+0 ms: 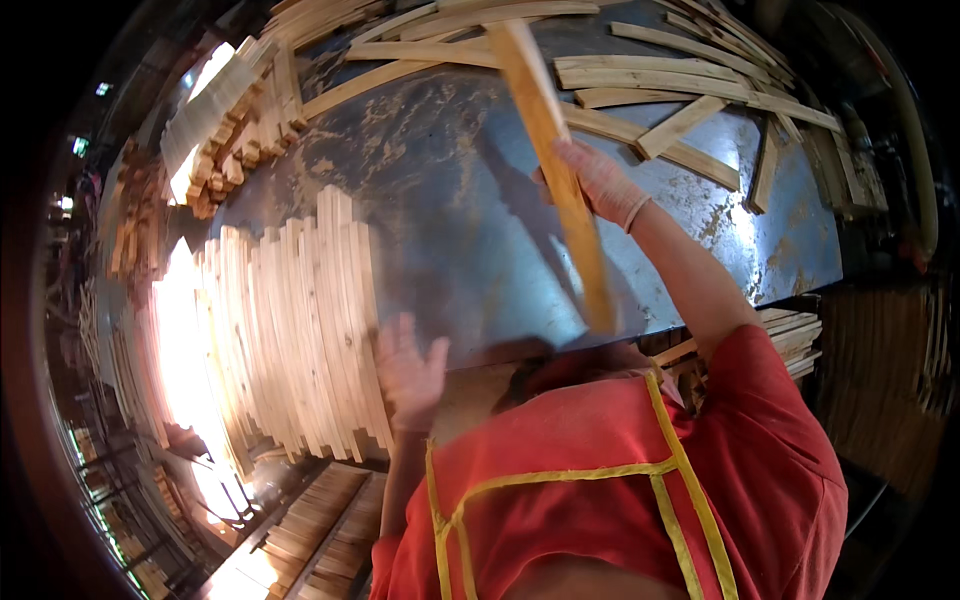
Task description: The person picks up wooden planks from a scattered pile on the floor and arranges them into a neat stack. They handle the planks by hand, repeatedly lifting and placing them to build a growing pile of organized lumber.
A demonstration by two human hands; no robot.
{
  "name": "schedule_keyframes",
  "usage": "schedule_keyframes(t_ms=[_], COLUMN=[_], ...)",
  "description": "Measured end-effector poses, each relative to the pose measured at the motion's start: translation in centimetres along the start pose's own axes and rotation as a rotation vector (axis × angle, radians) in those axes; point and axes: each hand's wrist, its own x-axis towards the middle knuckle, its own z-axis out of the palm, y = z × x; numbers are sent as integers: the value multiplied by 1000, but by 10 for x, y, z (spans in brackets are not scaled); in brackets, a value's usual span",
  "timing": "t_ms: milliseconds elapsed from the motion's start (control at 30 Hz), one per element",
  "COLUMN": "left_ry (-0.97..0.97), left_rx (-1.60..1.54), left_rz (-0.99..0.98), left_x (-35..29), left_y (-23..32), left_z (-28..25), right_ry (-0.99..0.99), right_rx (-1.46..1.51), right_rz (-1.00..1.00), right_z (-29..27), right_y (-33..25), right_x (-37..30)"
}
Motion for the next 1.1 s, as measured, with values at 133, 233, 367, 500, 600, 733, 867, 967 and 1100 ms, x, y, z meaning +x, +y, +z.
schedule_keyframes(t_ms=[133,233,367,500,600,733,867,967,1100], left_ry=[-437,-695,-458,-47,-35,20,-69,-232,-270], left_rx=[-1323,-1654,-798,49,213,210,-14,-999,-1791], left_rz=[-72,-289,-271,-117,-102,-168,-313,-476,-543], left_x=[34,50,67,66,76,83,102,112,98], left_y=[68,85,60,79,101,95,97,85,87], left_z=[16,26,63,71,97,120,90,63,47], right_ry=[-136,52,216,425,372,170,-6,-165,-451], right_rx=[560,-173,-793,-1444,-1769,-1894,-1851,-1807,-1206], right_rz=[-72,23,-299,-484,-473,-342,-337,-161,115], right_z=[23,-2,-138,-222,-228,-233,-229,-168,-115], right_y=[34,51,24,-66,-111,-104,-78,-76,-25], right_x=[26,46,73,108,148,192,185,132,66])
